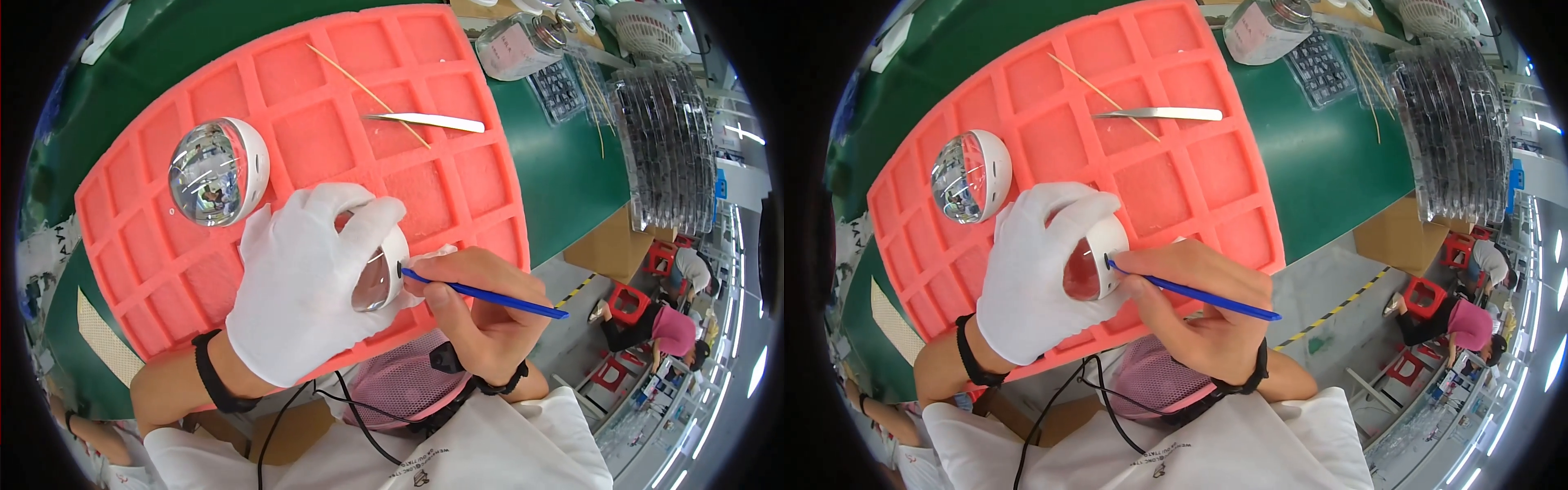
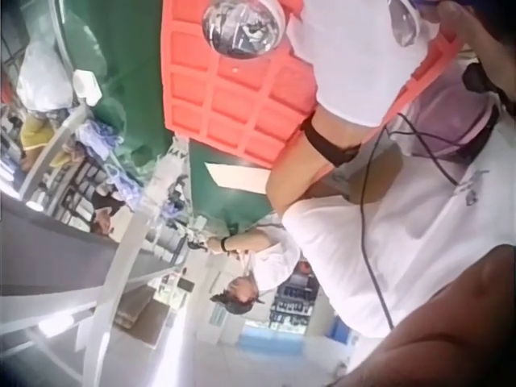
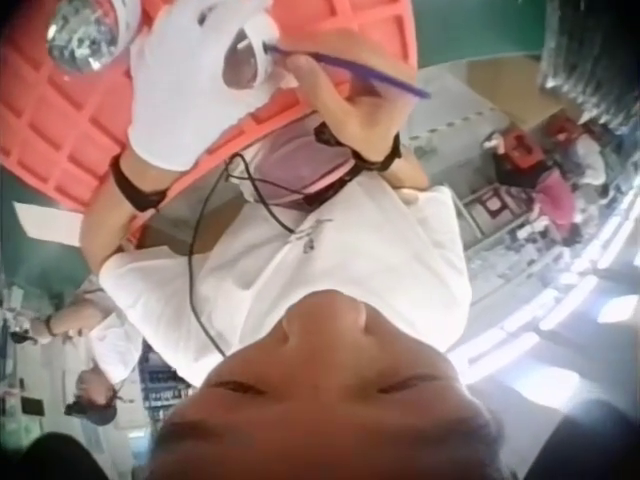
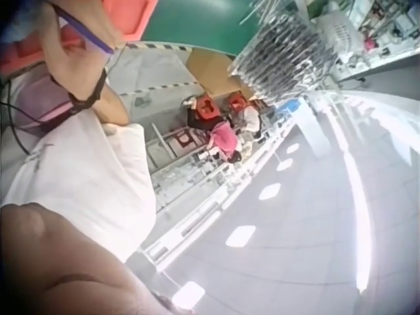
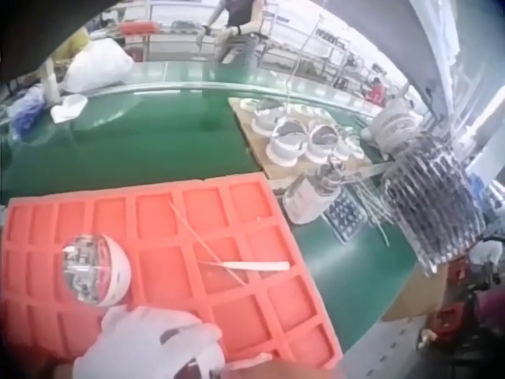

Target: The person cleans the interior of a white plastic housing with a toothpick and a cloth, then wipes the exterior of a glass dome. They press a small black component into the housing, join the housing and dome together, and use a blue tool to seat the components.

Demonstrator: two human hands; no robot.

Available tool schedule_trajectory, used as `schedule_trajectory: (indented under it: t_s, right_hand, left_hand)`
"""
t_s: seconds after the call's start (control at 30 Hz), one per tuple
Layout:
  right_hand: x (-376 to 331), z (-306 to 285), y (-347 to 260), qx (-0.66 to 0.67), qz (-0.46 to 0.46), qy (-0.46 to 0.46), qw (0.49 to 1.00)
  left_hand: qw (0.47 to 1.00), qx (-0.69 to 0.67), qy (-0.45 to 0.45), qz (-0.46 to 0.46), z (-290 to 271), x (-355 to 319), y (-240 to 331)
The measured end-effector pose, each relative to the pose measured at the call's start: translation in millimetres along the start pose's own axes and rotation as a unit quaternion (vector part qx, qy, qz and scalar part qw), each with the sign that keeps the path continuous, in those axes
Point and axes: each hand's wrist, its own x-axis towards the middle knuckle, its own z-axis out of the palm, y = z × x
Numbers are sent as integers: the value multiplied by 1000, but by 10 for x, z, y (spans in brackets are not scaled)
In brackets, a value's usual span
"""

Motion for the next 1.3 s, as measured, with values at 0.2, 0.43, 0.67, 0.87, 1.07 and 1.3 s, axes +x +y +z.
schedule_trajectory:
  t_s: [0.2, 0.43, 0.67, 0.87, 1.07, 1.3]
  right_hand:
    - [11, 0, -20, -16, -8, -4, 1000]
    - [0, 2, -18, -9, -2, -2, 1000]
    - [24, -12, -41, -53, -22, -12, 998]
    - [9, 45, -121, -63, 37, 20, 997]
    - [24, 190, -160, -40, 65, 67, 995]
    - [27, 263, -187, -60, 80, 123, 987]
  left_hand:
    - [1000, -2, -2, -9, 0, 5, 20]
    - [1000, -10, -5, -9, 6, 11, 10]
    - [1000, -7, -12, -15, 17, 11, 4]
    - [1000, -3, 16, -8, 62, -7, -15]
    - [999, -4, 38, -5, 103, -28, -50]
    - [999, 4, 39, -3, 116, -2, -31]
